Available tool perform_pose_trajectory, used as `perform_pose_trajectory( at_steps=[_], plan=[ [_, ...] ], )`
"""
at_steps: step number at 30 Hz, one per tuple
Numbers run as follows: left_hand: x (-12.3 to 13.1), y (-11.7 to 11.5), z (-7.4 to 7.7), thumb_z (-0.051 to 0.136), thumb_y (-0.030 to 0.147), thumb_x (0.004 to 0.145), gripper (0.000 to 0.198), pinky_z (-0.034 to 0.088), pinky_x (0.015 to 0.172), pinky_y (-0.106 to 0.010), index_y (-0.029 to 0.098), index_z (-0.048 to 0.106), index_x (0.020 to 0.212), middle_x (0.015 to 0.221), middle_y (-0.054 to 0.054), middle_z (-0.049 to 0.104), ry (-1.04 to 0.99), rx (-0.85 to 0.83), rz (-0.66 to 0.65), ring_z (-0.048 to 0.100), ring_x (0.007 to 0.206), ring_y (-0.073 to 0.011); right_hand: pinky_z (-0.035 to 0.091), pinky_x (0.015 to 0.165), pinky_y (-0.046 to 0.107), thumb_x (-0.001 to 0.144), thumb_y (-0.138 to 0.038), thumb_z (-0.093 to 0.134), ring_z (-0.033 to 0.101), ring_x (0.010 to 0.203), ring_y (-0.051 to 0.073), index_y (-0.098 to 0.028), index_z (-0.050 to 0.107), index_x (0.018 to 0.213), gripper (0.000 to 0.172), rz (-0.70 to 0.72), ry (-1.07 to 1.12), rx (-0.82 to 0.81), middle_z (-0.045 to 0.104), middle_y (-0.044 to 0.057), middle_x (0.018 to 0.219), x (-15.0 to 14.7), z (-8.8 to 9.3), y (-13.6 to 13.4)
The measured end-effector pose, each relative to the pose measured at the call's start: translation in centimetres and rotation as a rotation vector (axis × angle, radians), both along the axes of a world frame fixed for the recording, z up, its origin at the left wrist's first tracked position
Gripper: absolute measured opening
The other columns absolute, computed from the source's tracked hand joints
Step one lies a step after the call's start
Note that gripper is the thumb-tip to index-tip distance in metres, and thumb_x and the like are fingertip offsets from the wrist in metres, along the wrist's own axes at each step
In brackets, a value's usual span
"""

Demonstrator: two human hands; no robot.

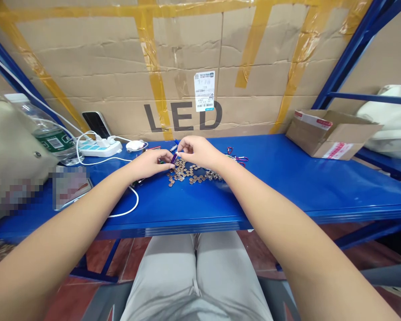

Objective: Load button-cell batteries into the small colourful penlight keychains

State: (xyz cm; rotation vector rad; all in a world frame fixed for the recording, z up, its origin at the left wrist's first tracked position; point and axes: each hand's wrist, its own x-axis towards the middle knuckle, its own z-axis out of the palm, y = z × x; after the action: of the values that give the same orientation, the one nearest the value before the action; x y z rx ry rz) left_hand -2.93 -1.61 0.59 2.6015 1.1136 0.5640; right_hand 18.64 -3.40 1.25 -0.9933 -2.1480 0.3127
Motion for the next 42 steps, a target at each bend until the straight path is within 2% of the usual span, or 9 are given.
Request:
perform_pose_trajectory(
  at_steps=[7, 11, 15, 20, 24, 28, 34, 38, 42],
  plan=[
    [-0.1, 0.1, 0.0, 0.065, 0.036, 0.08, 0.021, 0.049, 0.08, -0.035, 0.018, 0.064, 0.092, 0.095, -0.004, 0.072, -0.015, -0.009, 0.01, 0.066, 0.088, -0.0207, 0.042, 0.065, 0.029, 0.083, -0.027, 0.056, 0.054, 0.069, 0.014, -0.016, 0.066, 0.085, 0.015, 0.051, -0.065, 0.088, 0.062, 0.003, 0.077, 0.4, 0.2, -0.2],
    [-0.2, 0.1, 0.0, 0.064, 0.037, 0.08, 0.021, 0.05, 0.079, -0.035, 0.019, 0.064, 0.09, 0.094, -0.004, 0.072, -0.019, -0.006, 0.021, 0.066, 0.089, -0.0207, 0.044, 0.067, 0.03, 0.082, -0.027, 0.055, 0.056, 0.071, 0.015, -0.016, 0.067, 0.087, 0.017, -0.061, -0.027, 0.084, 0.066, 0.005, 0.081, 1.3, 0.9, 0.0],
    [-0.2, 0.1, 0.1, 0.064, 0.037, 0.08, 0.021, 0.05, 0.081, -0.035, 0.019, 0.064, 0.09, 0.095, -0.004, 0.072, 0.004, 0.004, 0.02, 0.065, 0.09, -0.0211, 0.044, 0.066, 0.031, 0.077, -0.025, 0.06, 0.058, 0.071, 0.017, -0.017, 0.069, 0.086, 0.015, -0.217, -0.246, -0.059, 0.068, 0.005, 0.081, 3.3, 1.5, 0.5],
    [-0.3, 0.1, 0.2, 0.063, 0.039, 0.081, 0.022, 0.05, 0.082, -0.036, 0.02, 0.064, 0.092, 0.098, -0.004, 0.072, 0.032, -0.001, 0.038, 0.065, 0.092, -0.022, 0.047, 0.069, 0.031, 0.072, -0.025, 0.065, 0.064, 0.081, 0.019, -0.022, 0.071, 0.082, 0.013, -0.2, -0.515, -0.35, 0.073, 0.003, 0.091, 5.3, 1.7, 0.5],
    [-0.3, 0.1, 0.2, 0.062, 0.039, 0.081, 0.023, 0.05, 0.081, -0.036, 0.02, 0.064, 0.093, 0.098, -0.004, 0.072, 0.041, -0.012, 0.033, 0.066, 0.092, -0.0221, 0.049, 0.077, 0.031, 0.072, -0.028, 0.066, 0.065, 0.092, 0.022, -0.024, 0.073, 0.089, 0.019, -0.149, -0.562, -0.387, 0.073, 0.002, 0.103, 5.6, 1.7, 0.6],
    [-0.3, 0.1, 0.2, 0.062, 0.037, 0.081, 0.022, 0.05, 0.082, -0.036, 0.02, 0.064, 0.092, 0.097, -0.004, 0.072, 0.042, -0.004, 0.022, 0.065, 0.092, -0.0219, 0.049, 0.075, 0.031, 0.073, -0.028, 0.064, 0.066, 0.089, 0.022, -0.024, 0.074, 0.084, 0.015, -0.139, -0.594, -0.373, 0.074, 0.003, 0.099, 5.3, 1.4, 0.7],
    [-0.3, 0.1, 0.1, 0.062, 0.039, 0.081, 0.023, 0.05, 0.08, -0.035, 0.019, 0.064, 0.092, 0.096, -0.004, 0.072, 0.029, 0.014, -0.005, 0.065, 0.089, -0.0215, 0.048, 0.074, 0.031, 0.078, -0.029, 0.061, 0.064, 0.081, 0.018, -0.019, 0.069, 0.084, 0.013, -0.155, -0.337, -0.273, 0.072, 0.004, 0.089, 3.9, 1.7, 0.1],
    [-0.2, -0.2, 0.1, 0.06, 0.039, 0.081, 0.023, 0.05, 0.08, -0.035, 0.019, 0.065, 0.093, 0.095, -0.004, 0.072, -0.012, 0.003, -0.03, 0.065, 0.088, -0.0206, 0.047, 0.068, 0.029, 0.083, -0.039, 0.059, 0.058, 0.073, 0.015, -0.019, 0.063, 0.088, 0.022, -0.009, 0.013, -0.235, 0.066, 0.003, 0.082, 1.9, 1.0, -0.2],
    [-0.1, -0.5, 0.2, 0.059, 0.039, 0.081, 0.023, 0.05, 0.077, -0.034, 0.018, 0.064, 0.09, 0.091, -0.004, 0.071, -0.05, -0.031, -0.043, 0.065, 0.084, -0.0196, 0.045, 0.063, 0.027, 0.086, -0.036, 0.057, 0.053, 0.067, 0.012, -0.019, 0.057, 0.088, 0.018, 0.085, 0.148, -0.279, 0.06, 0.0, 0.073, 0.5, 0.0, -0.1]
  ],
)
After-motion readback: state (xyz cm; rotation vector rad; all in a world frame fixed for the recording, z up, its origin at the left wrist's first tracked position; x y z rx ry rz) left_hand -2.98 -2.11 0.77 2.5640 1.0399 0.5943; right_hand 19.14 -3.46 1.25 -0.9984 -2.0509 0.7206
